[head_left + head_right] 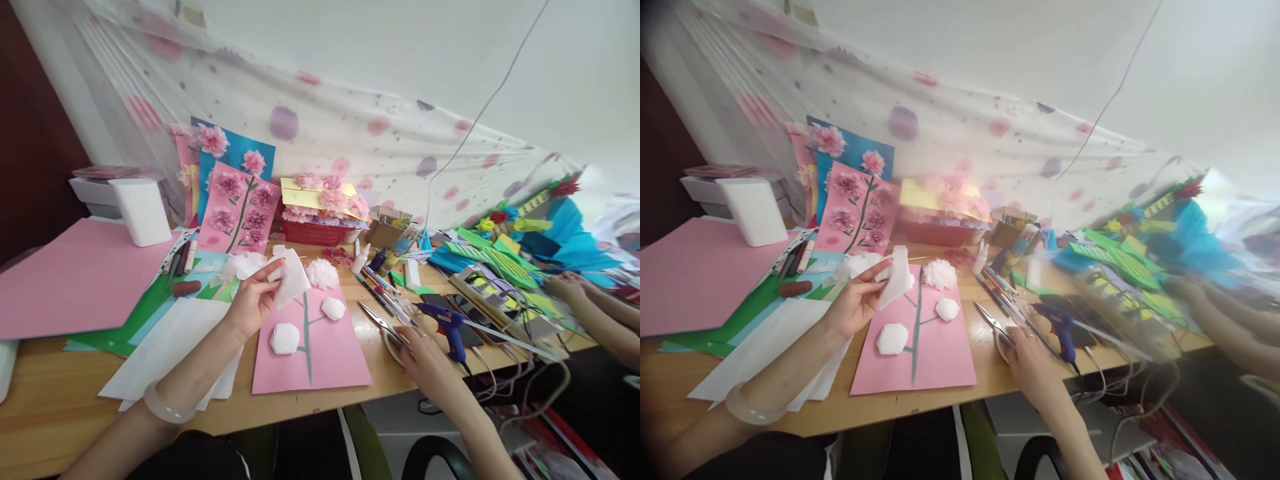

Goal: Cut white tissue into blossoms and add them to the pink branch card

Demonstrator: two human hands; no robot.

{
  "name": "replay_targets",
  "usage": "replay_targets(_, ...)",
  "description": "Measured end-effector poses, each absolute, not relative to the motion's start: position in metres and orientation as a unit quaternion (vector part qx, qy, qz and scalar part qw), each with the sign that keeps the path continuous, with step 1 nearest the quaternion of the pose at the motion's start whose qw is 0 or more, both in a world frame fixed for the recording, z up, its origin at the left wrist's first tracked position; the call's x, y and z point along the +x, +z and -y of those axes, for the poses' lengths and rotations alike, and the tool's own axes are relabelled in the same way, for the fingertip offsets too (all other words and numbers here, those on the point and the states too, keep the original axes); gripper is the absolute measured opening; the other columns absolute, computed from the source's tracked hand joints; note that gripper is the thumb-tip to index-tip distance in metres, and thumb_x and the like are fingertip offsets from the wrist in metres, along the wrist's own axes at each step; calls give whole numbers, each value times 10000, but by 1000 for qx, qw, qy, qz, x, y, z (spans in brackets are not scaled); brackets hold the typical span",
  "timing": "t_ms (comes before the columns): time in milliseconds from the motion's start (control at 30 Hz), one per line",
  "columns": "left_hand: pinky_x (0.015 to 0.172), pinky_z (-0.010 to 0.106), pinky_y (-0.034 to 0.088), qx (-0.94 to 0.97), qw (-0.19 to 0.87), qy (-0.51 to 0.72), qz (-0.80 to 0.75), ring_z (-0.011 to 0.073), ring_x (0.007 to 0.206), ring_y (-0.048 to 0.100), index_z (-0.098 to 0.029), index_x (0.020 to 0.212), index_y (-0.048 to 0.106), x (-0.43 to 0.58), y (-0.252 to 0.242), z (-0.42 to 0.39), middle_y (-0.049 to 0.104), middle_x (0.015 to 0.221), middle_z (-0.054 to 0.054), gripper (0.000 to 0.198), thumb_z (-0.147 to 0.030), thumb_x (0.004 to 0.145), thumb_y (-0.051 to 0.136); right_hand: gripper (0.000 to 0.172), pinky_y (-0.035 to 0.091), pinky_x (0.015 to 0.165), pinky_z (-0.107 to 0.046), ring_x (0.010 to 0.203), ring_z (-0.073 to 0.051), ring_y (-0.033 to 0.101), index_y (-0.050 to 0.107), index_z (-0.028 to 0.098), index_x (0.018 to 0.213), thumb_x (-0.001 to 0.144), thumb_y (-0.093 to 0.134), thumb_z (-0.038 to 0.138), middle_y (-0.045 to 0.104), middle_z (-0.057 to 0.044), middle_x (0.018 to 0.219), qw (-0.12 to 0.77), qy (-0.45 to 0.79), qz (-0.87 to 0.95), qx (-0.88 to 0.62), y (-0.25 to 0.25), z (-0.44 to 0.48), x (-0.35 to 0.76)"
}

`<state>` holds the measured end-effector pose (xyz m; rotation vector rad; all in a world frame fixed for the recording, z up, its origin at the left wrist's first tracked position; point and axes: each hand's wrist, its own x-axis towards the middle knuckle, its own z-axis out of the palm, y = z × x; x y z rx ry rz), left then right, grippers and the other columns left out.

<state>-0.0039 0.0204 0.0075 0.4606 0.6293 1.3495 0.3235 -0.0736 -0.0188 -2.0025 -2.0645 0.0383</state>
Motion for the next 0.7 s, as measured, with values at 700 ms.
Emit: replay_targets(700, 729, 193, 572, 261, 738, 575, -238, 124, 784, 709, -147, 1061, 687, -28, 2, -37, 748, 956, 70, 418, 78, 730, 566, 362, 447, 587, -219, 605, -102, 536, 657, 220, 889, 658, 785, 469, 602, -8, 739, 513, 677, 357, -390, 0, 91, 245)
